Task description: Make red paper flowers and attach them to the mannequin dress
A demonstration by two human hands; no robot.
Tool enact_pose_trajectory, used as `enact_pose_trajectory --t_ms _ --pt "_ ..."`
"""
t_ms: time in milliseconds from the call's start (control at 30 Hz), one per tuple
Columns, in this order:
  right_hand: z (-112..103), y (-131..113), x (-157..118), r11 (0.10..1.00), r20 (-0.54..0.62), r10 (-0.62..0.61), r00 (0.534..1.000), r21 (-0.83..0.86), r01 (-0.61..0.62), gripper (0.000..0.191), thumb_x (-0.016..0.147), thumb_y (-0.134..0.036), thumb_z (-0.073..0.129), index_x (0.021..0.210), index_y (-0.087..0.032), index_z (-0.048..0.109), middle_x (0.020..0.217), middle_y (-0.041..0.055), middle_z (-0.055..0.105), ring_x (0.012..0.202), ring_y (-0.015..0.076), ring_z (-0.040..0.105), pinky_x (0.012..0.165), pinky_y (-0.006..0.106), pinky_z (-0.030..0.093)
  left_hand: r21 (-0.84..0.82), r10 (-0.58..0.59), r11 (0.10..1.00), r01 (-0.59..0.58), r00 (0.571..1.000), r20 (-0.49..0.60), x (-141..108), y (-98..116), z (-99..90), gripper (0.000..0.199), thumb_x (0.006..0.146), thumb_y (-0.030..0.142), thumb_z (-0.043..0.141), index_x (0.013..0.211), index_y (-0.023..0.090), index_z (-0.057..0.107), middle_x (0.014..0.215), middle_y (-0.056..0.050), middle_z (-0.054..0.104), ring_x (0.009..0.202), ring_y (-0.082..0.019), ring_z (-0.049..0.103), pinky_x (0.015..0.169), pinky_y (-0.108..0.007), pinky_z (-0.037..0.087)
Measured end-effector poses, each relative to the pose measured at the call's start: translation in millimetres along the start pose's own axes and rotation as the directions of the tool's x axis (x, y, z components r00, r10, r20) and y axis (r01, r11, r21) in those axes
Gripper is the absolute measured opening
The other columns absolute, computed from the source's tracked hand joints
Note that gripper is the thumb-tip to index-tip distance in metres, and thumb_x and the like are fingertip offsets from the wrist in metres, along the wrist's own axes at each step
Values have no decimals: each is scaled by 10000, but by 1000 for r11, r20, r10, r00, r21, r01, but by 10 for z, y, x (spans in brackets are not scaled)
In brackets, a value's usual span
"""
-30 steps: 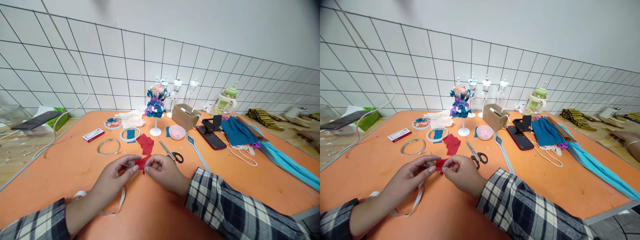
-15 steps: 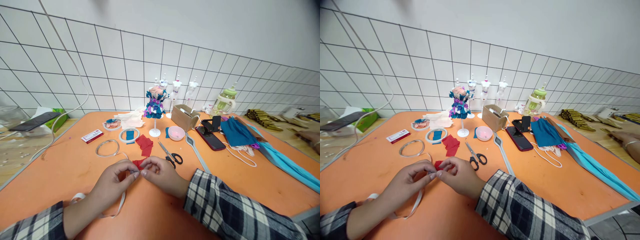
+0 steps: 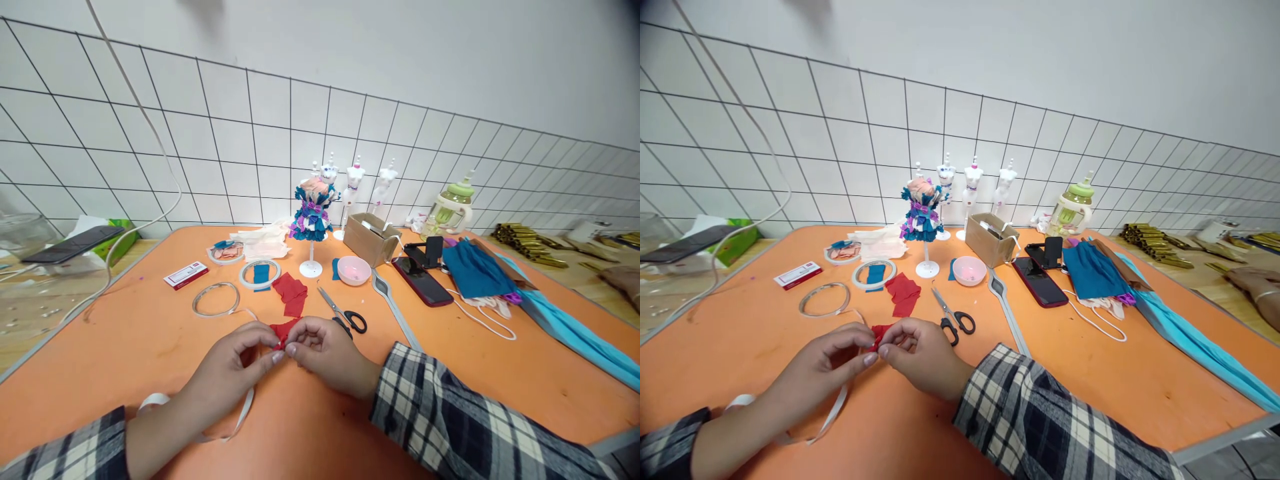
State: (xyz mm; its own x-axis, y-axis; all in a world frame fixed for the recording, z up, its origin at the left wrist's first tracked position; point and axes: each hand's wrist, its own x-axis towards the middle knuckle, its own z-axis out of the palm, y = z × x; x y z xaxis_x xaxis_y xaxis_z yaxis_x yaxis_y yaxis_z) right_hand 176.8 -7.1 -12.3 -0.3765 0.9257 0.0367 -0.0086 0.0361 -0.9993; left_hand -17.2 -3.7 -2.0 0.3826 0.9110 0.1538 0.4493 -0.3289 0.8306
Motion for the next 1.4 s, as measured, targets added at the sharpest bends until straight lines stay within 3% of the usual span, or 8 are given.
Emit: enact_pose_trajectory --t_ms 233,467,700,900,1000,1133,1267,1400 --pt "-31 -21 -37 983 -146 -104 984 -165 79 182 759 -207 657 893 -212 534 640 -80 433 551 82 388 514 216 298 6 29 1000 -29 999 33 -4 38 -37 250 868 413 585 734 221 674 775 -21 684 761 -190 622 694 -280 505" --pt "-5 -79 -73 995 2 -95 996 -45 95 165 791 -291 663 849 -203 536 681 -54 482 587 85 404 537 221 318 -54 82 995 -79 995 52 -35 25 -43 246 898 426 546 910 231 695 905 -38 698 872 -205 644 788 -298 519" --pt "1 -78 -91 989 73 -95 993 -108 103 170 781 -244 664 909 -201 562 705 -53 514 596 80 435 551 214 359 75 162 984 -160 987 -19 -57 99 -37 217 896 358 561 767 227 677 793 -22 677 790 -189 627 744 -295 506" --pt "-18 -34 -48 979 -131 -75 988 -196 48 151 763 -196 640 897 -204 570 705 -52 510 577 81 432 542 216 353 202 167 967 -156 985 -36 -46 77 -58 237 894 366 550 730 220 642 761 -21 663 760 -191 613 715 -303 489" --pt "-17 -38 -56 978 -84 -35 996 -207 17 73 790 -257 636 811 -191 611 626 -53 482 543 84 394 512 225 309 280 215 939 -201 976 -20 -56 67 -55 230 903 336 535 725 220 623 741 -13 650 742 -183 598 693 -296 473" --pt "3 -33 -70 949 -101 -27 995 -314 -6 162 775 -347 689 760 -188 666 545 -63 436 496 77 325 476 232 231 363 297 889 -280 955 9 -77 70 -56 210 900 302 535 722 217 607 714 -13 636 724 -183 570 669 -298 450" --pt "0 -7 -42 967 -134 -18 991 -253 -16 109 764 -262 663 700 -183 623 549 -60 446 501 76 323 479 228 235 441 365 826 -351 929 56 -84 64 -72 133 887 234 542 787 216 628 757 -21 650 760 -194 562 698 -319 432" --pt "-28 -38 -26 982 -125 -17 992 -186 -7 77 781 -198 603 708 -179 588 642 -32 533 591 95 434 541 220 320 538 445 719 -440 886 131 -84 71 -93 122 850 191 546 842 225 662 785 -26 677 812 -221 572 761 -361 422"
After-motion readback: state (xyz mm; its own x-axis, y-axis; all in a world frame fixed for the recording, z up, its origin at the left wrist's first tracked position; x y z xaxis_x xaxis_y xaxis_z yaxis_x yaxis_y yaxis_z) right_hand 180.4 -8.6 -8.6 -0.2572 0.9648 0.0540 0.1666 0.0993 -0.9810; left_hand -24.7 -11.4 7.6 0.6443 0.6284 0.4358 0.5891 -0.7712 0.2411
